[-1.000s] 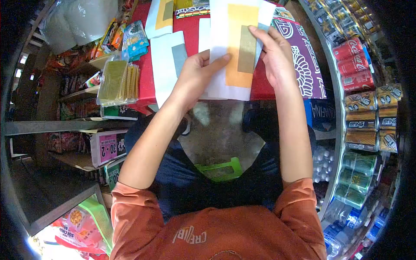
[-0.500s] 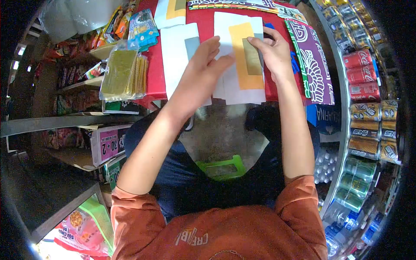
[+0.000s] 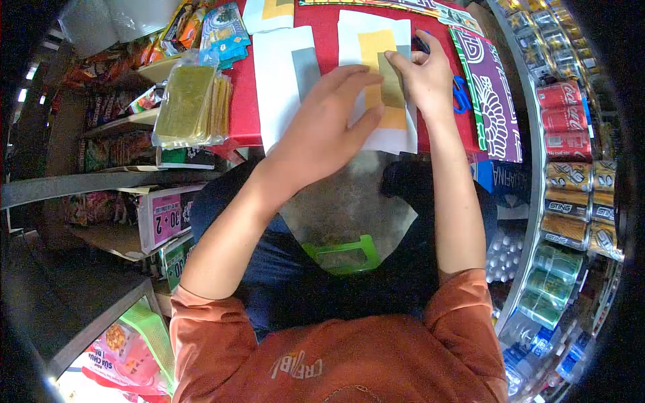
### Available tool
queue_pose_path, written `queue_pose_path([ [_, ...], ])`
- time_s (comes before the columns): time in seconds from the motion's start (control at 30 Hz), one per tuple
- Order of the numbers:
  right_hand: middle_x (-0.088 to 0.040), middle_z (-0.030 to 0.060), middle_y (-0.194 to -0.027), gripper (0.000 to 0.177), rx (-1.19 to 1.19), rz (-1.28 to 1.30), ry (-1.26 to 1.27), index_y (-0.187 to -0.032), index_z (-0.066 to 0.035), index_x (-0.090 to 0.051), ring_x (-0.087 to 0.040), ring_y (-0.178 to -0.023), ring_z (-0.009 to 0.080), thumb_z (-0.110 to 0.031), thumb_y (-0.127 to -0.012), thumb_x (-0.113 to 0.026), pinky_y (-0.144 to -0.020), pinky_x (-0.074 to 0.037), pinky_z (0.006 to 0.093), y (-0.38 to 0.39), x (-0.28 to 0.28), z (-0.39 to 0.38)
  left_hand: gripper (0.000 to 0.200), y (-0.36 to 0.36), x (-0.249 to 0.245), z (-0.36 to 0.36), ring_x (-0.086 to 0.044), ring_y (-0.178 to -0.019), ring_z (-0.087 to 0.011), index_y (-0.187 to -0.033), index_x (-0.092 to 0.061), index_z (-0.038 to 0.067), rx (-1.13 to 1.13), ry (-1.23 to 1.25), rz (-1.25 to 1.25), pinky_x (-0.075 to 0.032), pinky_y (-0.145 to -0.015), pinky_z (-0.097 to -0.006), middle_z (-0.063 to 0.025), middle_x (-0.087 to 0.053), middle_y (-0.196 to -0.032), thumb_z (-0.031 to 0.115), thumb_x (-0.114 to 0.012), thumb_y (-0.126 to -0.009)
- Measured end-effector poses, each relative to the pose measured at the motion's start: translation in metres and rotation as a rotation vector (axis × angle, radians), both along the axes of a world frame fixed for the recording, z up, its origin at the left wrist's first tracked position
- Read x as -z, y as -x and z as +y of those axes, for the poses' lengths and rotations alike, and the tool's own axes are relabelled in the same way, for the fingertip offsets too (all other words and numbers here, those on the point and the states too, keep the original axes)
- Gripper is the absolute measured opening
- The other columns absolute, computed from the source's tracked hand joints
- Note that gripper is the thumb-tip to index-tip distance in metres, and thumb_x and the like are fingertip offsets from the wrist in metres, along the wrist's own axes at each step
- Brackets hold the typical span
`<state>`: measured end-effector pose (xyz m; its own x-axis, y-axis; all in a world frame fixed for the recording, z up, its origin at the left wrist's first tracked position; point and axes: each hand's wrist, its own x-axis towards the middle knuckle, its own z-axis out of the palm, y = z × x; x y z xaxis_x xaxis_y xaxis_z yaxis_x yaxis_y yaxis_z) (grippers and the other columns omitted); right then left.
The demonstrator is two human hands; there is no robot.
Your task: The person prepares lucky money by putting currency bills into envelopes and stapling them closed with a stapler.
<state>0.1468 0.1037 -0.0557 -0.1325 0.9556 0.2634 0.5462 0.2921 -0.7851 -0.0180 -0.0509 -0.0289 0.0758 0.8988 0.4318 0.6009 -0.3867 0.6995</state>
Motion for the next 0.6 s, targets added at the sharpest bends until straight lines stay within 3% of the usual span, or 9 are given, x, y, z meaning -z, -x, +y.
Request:
queue_pose_path([
  [0.13,-0.073,0.0143,-0.087,0.08,0.016,-0.076,-0.054,-0.138,0.001,-0.051,-0.073,-0.082,0.0287,-0.034,-0.073,-0.083,-0.079,-0.056,0.0395,-0.003,-0.002,0.001,0.043,-0.003,0.001,-0.002,-0.054,-0.126,-0.0393,-0.133,-0.057,0.004,0.081,-0.04,0.059,-0.042,-0.109,-0.0433,-0.0205,-0.058,-0.133,0.016,-0.067,-0.093],
  [0.43,-0.073,0.0159,-0.1,0.08,-0.013,-0.115,-0.131,-0.14,-0.001,-0.048,-0.072,-0.086,0.0302,-0.03,-0.073,-0.081,-0.082,-0.056,0.041,-0.01,-0.001,0.004,0.064,0.012,-0.005,-0.002,-0.05,-0.13,-0.0379,-0.138,-0.054,0.006,0.175,-0.006,0.235,-0.041,-0.111,-0.0428,-0.0202,-0.053,-0.14,0.028,-0.079,-0.084],
  [0.53,-0.07,0.0166,-0.11,0.078,-0.027,-0.114,-0.081,-0.145,-0.006,-0.048,-0.072,-0.089,0.0226,-0.025,-0.077,-0.082,-0.082,-0.056,0.0345,-0.008,-0.007,-0.001,0.069,0.011,-0.001,-0.003,-0.049,-0.132,-0.0376,-0.139,-0.053,0.005,0.181,-0.023,0.317,-0.041,-0.112,-0.043,-0.0198,-0.052,-0.142,0.032,-0.08,-0.082],
  [0.6,-0.07,0.0168,-0.113,0.077,-0.033,-0.115,-0.084,-0.144,-0.006,-0.048,-0.072,-0.089,0.0226,-0.023,-0.077,-0.082,-0.082,-0.056,0.035,-0.008,-0.005,0.001,0.069,0.01,-0.001,-0.003,-0.049,-0.132,-0.0378,-0.139,-0.053,0.004,0.189,-0.017,0.32,-0.04,-0.112,-0.0432,-0.0199,-0.051,-0.142,0.032,-0.08,-0.082],
])
